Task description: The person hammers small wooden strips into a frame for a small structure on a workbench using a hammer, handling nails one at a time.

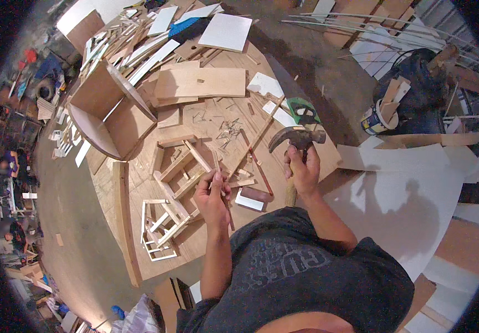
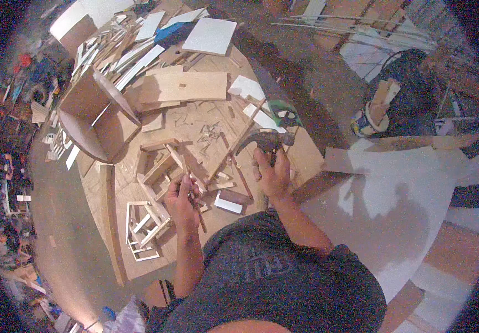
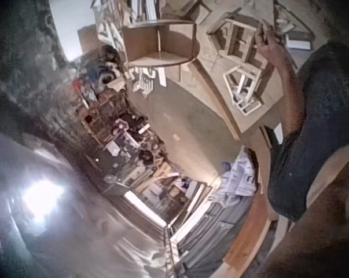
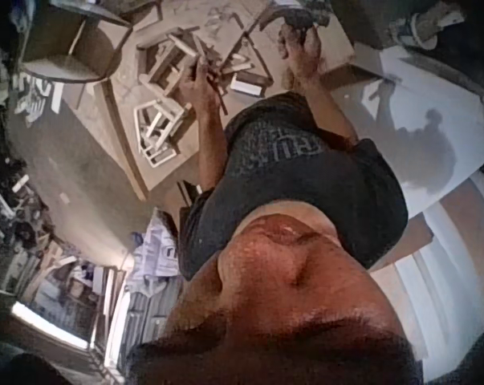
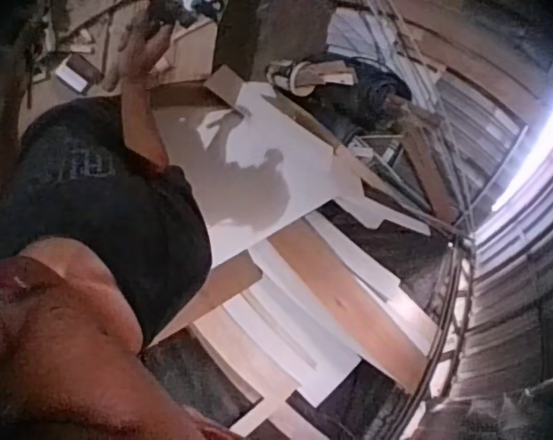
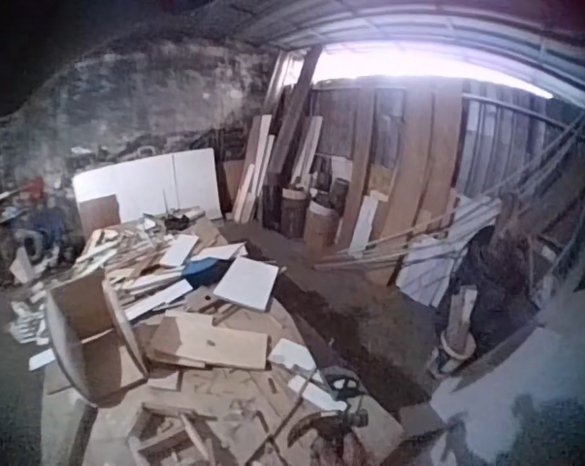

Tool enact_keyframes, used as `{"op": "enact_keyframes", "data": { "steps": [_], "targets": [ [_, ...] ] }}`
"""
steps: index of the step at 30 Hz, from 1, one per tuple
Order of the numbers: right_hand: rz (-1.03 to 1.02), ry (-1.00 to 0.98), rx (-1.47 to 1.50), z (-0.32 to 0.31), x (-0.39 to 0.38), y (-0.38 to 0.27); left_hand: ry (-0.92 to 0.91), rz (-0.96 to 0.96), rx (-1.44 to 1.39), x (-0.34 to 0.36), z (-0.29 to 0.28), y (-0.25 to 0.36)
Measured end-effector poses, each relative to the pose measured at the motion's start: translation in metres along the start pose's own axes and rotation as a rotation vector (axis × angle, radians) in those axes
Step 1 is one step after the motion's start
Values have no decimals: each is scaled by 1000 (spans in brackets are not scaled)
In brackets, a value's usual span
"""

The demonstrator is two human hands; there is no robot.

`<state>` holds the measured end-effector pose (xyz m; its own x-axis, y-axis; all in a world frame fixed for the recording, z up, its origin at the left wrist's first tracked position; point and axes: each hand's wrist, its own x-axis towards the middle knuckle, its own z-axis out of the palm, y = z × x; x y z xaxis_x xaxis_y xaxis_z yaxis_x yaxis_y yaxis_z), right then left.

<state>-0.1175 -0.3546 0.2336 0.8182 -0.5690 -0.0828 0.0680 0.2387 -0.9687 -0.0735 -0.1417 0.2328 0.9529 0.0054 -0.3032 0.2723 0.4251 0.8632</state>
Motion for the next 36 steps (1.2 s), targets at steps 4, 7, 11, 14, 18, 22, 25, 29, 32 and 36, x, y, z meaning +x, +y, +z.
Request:
{"op": "enact_keyframes", "data": {
  "steps": [4, 7, 11, 14, 18, 22, 25, 29, 32, 36],
  "targets": [
    [16, 25, -6, -4, 2, 10, 8, -31, 10, 6, -3, -8],
    [61, -19, -71, -2, 3, 9, -14, -43, -40, 9, -5, -8],
    [28, -57, -112, 5, 5, 16, -65, -42, -30, 5, 4, 1],
    [136, -146, 15, 28, 1, -1, -69, -48, -37, 2, 9, 7],
    [173, -189, 40, 45, 2, -5, -50, -68, 35, -3, 20, 17],
    [187, -291, 3, 55, 5, -9, -51, -64, -84, -2, 22, 14],
    [174, -295, -76, 54, 13, -6, -63, -70, -37, -2, 24, 17],
    [207, -342, -73, 53, 23, -8, -33, -41, 39, -1, 26, 14],
    [250, -369, -19, 48, 26, -5, -31, -8, 138, 1, 19, 9],
    [191, -459, -234, 39, 32, 3, -27, 31, 224, 1, 24, 14]
  ]
}}
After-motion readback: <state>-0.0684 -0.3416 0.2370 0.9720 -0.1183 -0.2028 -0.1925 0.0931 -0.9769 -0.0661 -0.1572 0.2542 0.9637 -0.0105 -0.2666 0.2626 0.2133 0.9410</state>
